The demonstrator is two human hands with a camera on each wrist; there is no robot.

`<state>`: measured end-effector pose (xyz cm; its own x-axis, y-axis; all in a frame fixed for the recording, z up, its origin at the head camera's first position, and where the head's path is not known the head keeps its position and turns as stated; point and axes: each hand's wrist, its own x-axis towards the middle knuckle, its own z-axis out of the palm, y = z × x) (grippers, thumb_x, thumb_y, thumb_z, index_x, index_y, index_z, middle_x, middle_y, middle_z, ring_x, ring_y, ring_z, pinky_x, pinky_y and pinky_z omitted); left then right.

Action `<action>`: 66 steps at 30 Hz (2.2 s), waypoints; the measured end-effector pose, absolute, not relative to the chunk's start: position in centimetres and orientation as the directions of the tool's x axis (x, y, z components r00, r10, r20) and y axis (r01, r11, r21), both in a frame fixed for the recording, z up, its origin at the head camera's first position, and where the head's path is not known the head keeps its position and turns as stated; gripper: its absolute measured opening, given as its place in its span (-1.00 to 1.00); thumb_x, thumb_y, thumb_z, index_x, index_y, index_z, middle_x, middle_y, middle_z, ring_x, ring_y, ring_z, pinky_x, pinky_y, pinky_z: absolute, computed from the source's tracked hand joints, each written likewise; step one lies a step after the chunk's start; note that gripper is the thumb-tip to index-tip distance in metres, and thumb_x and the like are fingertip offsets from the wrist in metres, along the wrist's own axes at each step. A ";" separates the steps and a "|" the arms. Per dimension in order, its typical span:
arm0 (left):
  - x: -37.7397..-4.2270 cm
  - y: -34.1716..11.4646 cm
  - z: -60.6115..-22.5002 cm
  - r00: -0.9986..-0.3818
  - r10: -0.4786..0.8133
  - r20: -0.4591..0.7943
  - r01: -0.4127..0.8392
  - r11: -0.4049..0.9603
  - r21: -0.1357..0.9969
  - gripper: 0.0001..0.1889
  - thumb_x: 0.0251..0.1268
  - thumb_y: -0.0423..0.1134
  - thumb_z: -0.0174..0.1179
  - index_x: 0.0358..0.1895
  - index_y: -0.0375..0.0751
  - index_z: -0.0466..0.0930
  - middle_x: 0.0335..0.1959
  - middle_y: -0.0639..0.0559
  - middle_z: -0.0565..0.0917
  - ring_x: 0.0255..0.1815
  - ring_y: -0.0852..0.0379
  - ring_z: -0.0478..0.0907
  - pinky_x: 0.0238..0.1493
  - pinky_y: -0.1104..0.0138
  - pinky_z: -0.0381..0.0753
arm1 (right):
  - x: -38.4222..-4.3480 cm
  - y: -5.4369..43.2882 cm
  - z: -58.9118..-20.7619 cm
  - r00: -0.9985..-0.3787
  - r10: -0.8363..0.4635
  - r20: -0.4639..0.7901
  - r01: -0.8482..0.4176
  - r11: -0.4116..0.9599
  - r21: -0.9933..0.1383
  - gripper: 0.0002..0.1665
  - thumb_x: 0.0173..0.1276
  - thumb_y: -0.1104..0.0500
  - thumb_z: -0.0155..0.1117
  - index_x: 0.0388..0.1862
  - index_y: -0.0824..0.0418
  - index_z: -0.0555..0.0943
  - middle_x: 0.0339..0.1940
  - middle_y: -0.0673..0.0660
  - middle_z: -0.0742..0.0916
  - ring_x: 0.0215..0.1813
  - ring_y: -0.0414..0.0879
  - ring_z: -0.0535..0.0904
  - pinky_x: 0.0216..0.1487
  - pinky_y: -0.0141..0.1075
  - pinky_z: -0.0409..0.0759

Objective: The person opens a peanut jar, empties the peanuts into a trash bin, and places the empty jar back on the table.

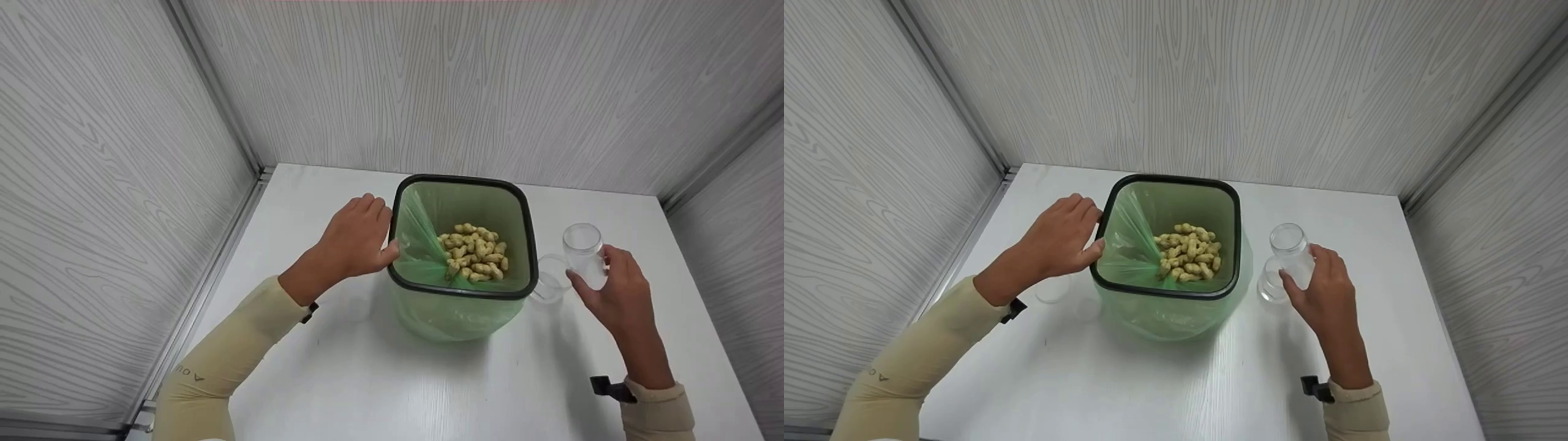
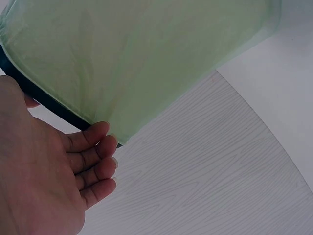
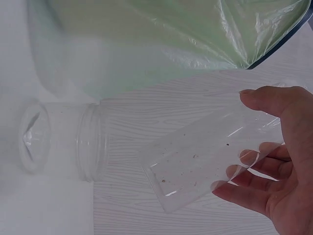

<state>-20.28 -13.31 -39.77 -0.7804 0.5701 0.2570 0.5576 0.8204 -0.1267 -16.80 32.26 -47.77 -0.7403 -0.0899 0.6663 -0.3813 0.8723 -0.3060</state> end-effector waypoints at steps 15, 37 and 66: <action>-20.3 -13.4 -39.9 -0.789 0.554 0.266 0.551 0.829 -0.094 -0.51 0.44 0.03 -0.10 -0.03 -0.40 0.53 -0.14 -0.21 0.55 -0.10 -0.11 0.41 0.14 0.05 0.50 | -16.1 33.4 -51.0 -0.807 0.080 0.585 -0.267 0.834 -0.482 -0.25 0.01 0.35 0.63 0.15 0.57 0.49 -0.10 0.48 0.64 -0.12 0.39 0.68 -0.07 -0.95 0.11; -20.4 -13.3 -40.2 -0.802 0.542 0.251 0.543 0.837 -0.070 -0.51 0.43 0.04 -0.12 -0.05 -0.39 0.52 -0.16 -0.20 0.54 -0.12 -0.11 0.41 0.08 0.05 0.51 | -16.8 36.3 -55.2 -0.869 0.288 0.404 -0.032 0.780 -0.625 -0.29 0.09 0.29 0.50 0.20 0.52 0.45 -0.02 0.44 0.62 0.06 0.30 0.62 -0.16 -0.89 0.13; -20.4 -13.3 -40.4 -0.784 0.543 0.300 0.556 0.830 -0.047 -0.56 0.43 0.01 -0.09 -0.11 -0.37 0.51 -0.22 -0.19 0.52 -0.19 -0.09 0.37 0.02 0.06 0.50 | -18.0 39.0 -57.5 -0.849 0.410 0.332 0.059 0.700 -0.712 -0.30 0.17 0.25 0.44 0.26 0.50 0.45 0.03 0.40 0.63 0.11 0.18 0.59 -0.16 -0.77 0.23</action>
<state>-20.42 -13.29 -40.44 -0.7845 0.5429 0.2998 0.5561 0.8298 -0.0474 -17.99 38.96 -57.48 -0.8493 0.4100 0.3325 0.0593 0.7000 -0.7117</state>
